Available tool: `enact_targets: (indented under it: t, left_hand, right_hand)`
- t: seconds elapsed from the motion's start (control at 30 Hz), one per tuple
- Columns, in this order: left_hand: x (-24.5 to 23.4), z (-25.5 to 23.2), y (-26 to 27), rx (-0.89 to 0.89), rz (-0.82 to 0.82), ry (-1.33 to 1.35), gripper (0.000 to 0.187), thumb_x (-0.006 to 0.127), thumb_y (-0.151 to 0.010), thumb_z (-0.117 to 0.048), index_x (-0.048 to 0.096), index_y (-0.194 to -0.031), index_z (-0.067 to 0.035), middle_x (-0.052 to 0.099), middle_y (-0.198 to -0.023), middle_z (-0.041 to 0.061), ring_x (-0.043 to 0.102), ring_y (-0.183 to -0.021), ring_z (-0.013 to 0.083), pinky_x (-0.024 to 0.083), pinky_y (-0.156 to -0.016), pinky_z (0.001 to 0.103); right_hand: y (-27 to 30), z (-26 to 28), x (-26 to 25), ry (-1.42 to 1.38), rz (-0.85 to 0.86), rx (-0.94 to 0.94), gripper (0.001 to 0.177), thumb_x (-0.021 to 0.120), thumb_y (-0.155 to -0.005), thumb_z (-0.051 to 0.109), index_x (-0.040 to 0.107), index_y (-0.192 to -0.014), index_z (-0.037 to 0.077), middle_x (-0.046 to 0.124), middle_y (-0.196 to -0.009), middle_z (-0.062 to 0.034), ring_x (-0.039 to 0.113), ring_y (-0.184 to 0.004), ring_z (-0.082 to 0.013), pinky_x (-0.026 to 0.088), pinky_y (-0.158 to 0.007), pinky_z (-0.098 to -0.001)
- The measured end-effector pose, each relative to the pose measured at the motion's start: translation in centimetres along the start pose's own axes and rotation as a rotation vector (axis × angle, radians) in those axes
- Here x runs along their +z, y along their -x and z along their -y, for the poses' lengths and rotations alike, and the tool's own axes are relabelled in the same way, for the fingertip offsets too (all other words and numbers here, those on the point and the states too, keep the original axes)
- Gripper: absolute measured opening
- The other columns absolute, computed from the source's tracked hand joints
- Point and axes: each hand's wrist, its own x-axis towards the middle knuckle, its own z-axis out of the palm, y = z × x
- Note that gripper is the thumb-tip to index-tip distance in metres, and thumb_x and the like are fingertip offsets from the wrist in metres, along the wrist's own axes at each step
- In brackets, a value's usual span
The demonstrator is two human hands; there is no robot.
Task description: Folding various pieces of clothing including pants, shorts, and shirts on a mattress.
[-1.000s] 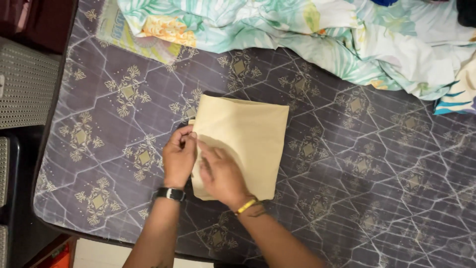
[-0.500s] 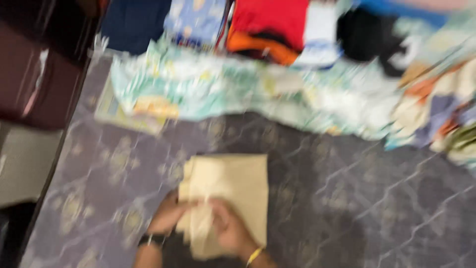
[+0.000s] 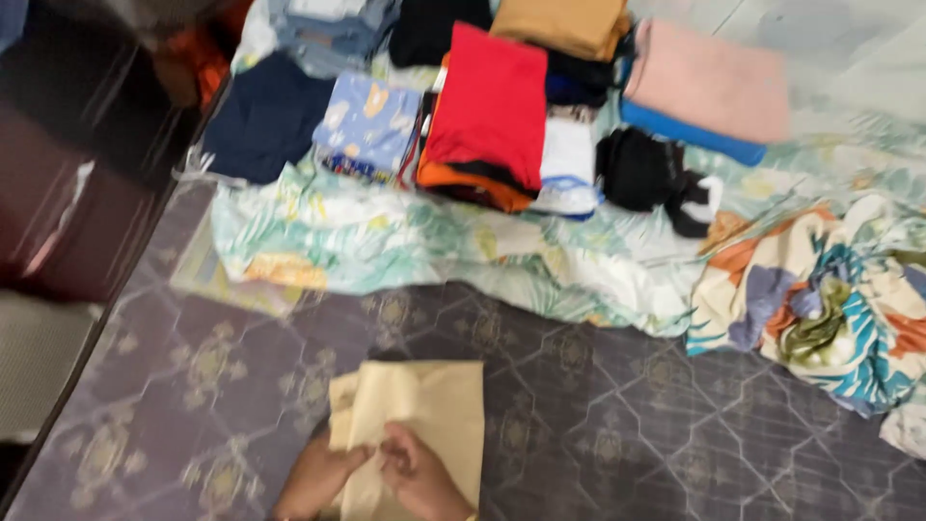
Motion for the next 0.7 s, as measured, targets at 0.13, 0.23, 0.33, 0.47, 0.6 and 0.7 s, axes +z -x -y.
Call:
enact_targets:
  t: [0.13, 0.23, 0.33, 0.47, 0.6, 0.7]
  left_hand:
    - [-1.7, -6.7, 2.0, 0.145, 0.088, -0.067, 0.05, 0.077, -0.08, -0.03, 0.067, -0.124, -0.008, 0.08, -0.106, 0.01, 0.076, -0.092, 0.0243, 0.059, -0.084, 0.038]
    - [-3.5, -11.8, 2.4, 0.214, 0.234, -0.258, 0.048, 0.074, -0.083, -0.034, 0.066, -0.123, -0.009, 0.078, -0.091, 0.014, 0.076, -0.081, 0.0279, 0.059, -0.076, 0.042]
    - [-5.7, -21.6, 4.6, 0.489, 0.216, -0.512, 0.042, 0.078, -0.081, -0.029, 0.067, -0.116, -0.007, 0.073, -0.093, 0.018, 0.07, -0.085, 0.0385, 0.055, -0.074, 0.048]
    - [-5.7, -28.2, 6.9, 0.46, 0.37, -0.9, 0.027, 0.077, -0.081, -0.028, 0.071, -0.093, -0.005, 0.074, -0.088, 0.017, 0.071, -0.088, 0.0369, 0.055, -0.079, 0.048]
    - [-6.8, -32.1, 9.3, 0.735, 0.341, -1.027, 0.019, 0.074, -0.075, -0.015, 0.075, -0.094, -0.013, 0.073, -0.086, 0.015, 0.071, -0.085, 0.0354, 0.056, -0.072, 0.048]
    - [-7.0, -33.3, 9.9, 0.789, 0.34, -1.025, 0.021, 0.075, -0.075, -0.016, 0.076, -0.096, -0.015, 0.074, -0.083, 0.014, 0.071, -0.083, 0.035, 0.056, -0.072, 0.048]
  right_hand:
    - [5.2, 10.9, 0.9, 0.48, -0.107, -0.261, 0.064, 0.064, -0.086, 0.008, 0.045, -0.147, 0.008, 0.059, -0.139, -0.0161, 0.059, -0.127, -0.0284, 0.05, -0.104, -0.036]
    - [8.7, 20.8, 0.5, 0.978, -0.167, -0.636, 0.073, 0.071, -0.082, 0.01, 0.042, -0.149, 0.003, 0.046, -0.149, -0.0266, 0.042, -0.141, -0.0445, 0.034, -0.119, -0.0496]
    - [10.9, 31.3, 1.7, 1.264, -0.147, -0.822, 0.085, 0.077, -0.077, 0.019, 0.041, -0.152, 0.004, 0.04, -0.151, -0.0268, 0.032, -0.144, -0.0463, 0.027, -0.116, -0.0558]
    - [10.3, 36.8, 1.0, 1.445, 0.069, -0.859, 0.102, 0.083, -0.063, 0.028, 0.036, -0.149, 0.001, 0.039, -0.157, -0.0213, 0.03, -0.149, -0.0409, 0.018, -0.121, -0.0623]
    - [9.0, 38.8, -0.5, 1.345, 0.239, -0.836, 0.11, 0.09, -0.06, 0.039, 0.038, -0.15, 0.002, 0.044, -0.15, -0.0233, 0.034, -0.145, -0.0413, 0.018, -0.12, -0.0574]
    - [9.2, 38.9, -0.9, 1.168, 0.365, -0.441, 0.084, 0.085, -0.066, 0.039, 0.054, -0.135, 0.004, 0.063, -0.132, -0.0196, 0.058, -0.124, -0.0366, 0.041, -0.106, -0.0467]
